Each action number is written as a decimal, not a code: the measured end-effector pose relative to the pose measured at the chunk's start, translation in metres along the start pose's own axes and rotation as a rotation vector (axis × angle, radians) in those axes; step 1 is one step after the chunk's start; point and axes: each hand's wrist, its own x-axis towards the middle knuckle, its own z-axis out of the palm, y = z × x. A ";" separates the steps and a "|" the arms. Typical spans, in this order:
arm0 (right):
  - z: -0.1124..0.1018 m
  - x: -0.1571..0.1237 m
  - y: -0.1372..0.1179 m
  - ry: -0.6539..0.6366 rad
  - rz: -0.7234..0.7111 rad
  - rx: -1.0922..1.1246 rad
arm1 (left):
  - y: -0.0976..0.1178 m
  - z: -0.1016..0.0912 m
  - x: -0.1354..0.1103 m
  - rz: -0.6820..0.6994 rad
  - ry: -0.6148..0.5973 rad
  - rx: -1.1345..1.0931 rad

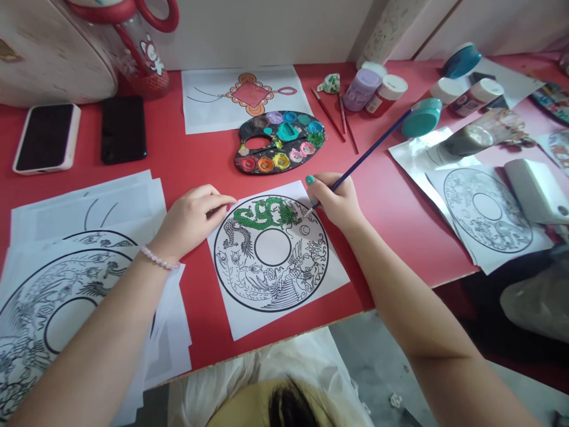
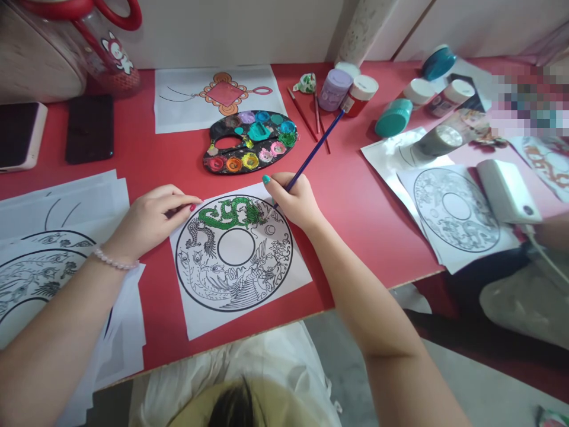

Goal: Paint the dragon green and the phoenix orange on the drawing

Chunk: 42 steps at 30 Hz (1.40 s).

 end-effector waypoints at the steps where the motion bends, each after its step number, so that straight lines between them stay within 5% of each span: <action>1: 0.000 0.000 0.000 0.005 -0.004 0.004 | 0.000 0.000 0.000 0.002 0.003 0.000; 42: -0.002 0.000 0.002 -0.011 -0.036 0.024 | -0.001 0.002 0.000 0.009 0.007 0.013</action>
